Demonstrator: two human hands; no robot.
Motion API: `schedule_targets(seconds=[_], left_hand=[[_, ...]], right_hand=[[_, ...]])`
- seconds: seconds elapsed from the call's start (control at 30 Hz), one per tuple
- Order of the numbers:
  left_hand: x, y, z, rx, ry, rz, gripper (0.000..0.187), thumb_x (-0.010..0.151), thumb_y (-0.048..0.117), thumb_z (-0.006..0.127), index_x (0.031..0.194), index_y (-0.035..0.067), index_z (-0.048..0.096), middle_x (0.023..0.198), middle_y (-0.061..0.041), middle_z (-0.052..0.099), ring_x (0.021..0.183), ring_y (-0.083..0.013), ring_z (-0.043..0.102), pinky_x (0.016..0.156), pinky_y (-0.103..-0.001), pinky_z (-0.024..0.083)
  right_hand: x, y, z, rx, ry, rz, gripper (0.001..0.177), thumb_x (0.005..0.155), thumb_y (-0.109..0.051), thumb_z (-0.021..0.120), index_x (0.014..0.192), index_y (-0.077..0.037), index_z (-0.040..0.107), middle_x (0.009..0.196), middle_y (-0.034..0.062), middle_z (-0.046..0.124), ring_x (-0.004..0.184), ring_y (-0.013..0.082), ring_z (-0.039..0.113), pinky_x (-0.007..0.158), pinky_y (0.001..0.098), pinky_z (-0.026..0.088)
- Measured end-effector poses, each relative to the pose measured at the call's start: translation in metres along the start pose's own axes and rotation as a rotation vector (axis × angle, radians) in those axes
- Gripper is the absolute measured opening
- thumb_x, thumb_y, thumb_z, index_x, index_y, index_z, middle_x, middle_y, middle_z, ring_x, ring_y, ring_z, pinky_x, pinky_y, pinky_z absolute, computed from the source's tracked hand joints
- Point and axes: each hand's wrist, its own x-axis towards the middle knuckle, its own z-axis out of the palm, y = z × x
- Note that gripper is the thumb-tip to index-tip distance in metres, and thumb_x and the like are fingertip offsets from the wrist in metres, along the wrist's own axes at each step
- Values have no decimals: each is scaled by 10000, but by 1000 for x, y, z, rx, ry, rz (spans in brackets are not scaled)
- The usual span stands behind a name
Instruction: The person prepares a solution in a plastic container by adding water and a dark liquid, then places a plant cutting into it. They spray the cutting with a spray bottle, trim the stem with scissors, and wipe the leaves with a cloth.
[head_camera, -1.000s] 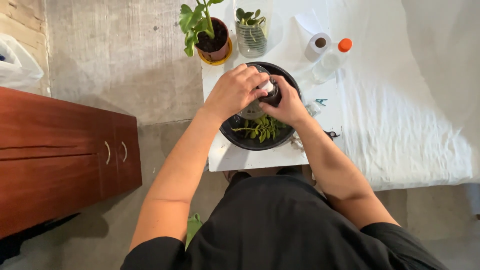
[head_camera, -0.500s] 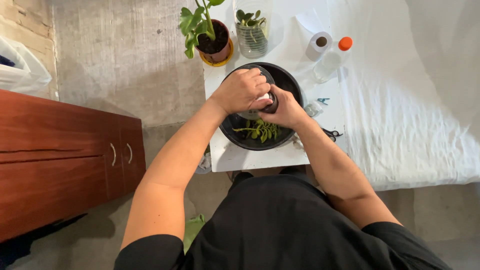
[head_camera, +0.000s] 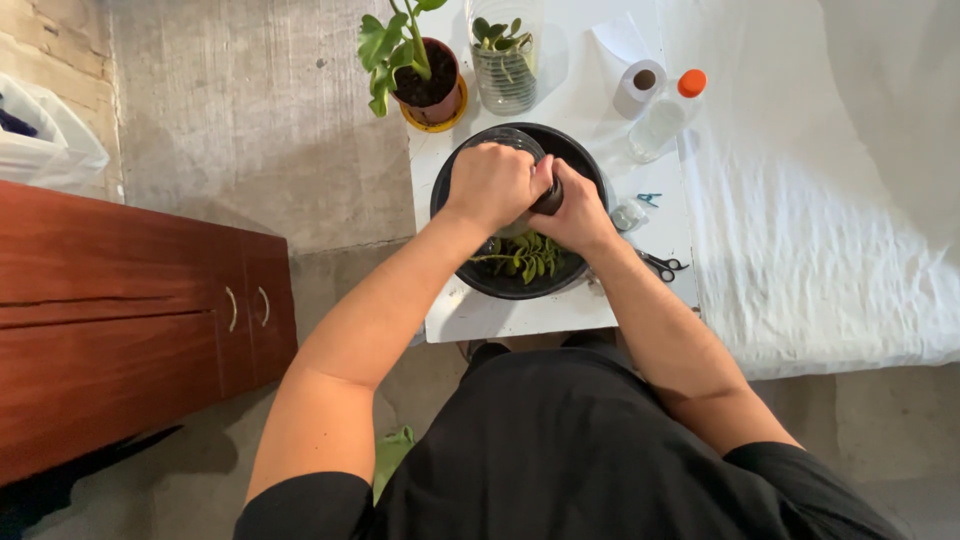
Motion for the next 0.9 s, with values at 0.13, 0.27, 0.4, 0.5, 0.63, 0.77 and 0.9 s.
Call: schedule_targets(seconds=[0.13,0.27,0.4,0.5,0.63,0.77,0.9], left_hand=[[11,21,-51,-89,-254,-195,811,953,711,281,530,99,604,507,-111,618,588,-339,691,506,-399,517],[5,-2,-34,-236,-87,104,576,1011,599,302,957,105,593,874,-104,612,881,-331,640,716,-404,521],[2,-5,-62,-490,-99,447,161,970,59,604,1114,50,675,1172,-90,665,1189,-315,557,1044,-433,450],[4,-16,-59,-542,-69,473,169,977,12,561,1084,63,681,1147,-45,682,1102,-271,593,996,-364,504],[6,-17,-57,-569,-25,418,128,982,104,629,1096,59,664,1098,-72,695,1005,-290,621,908,-365,552],[6,-25,-45,-428,-39,379,312,988,362,633,1156,101,660,1073,-52,643,992,-253,592,925,-357,509],[5,-14,-85,-757,-166,324,344,958,129,683,1298,142,629,1342,-92,572,1138,-374,564,1052,-484,419]], right_hand=[[-1,-6,-4,1,12,52,508,641,-262,891,985,-64,574,819,181,640,827,419,656,691,489,494],[4,-20,-14,-43,27,60,599,632,-317,883,1116,-135,580,874,137,641,869,380,661,724,468,504],[5,-13,-17,-16,4,32,566,641,-265,849,1125,-140,585,870,151,644,858,412,654,714,486,501],[9,-27,-23,-33,-16,30,579,636,-273,857,1143,-164,599,875,130,653,856,385,664,707,468,501],[12,-38,-26,-39,-20,34,578,641,-266,851,1141,-148,588,861,143,640,823,399,653,689,487,491],[13,-43,-26,-72,-13,6,582,623,-280,853,1123,-148,586,848,143,634,832,409,651,695,491,485],[15,-52,-33,-24,-27,6,542,653,-255,844,1098,-115,567,871,192,630,846,445,635,671,504,456]])
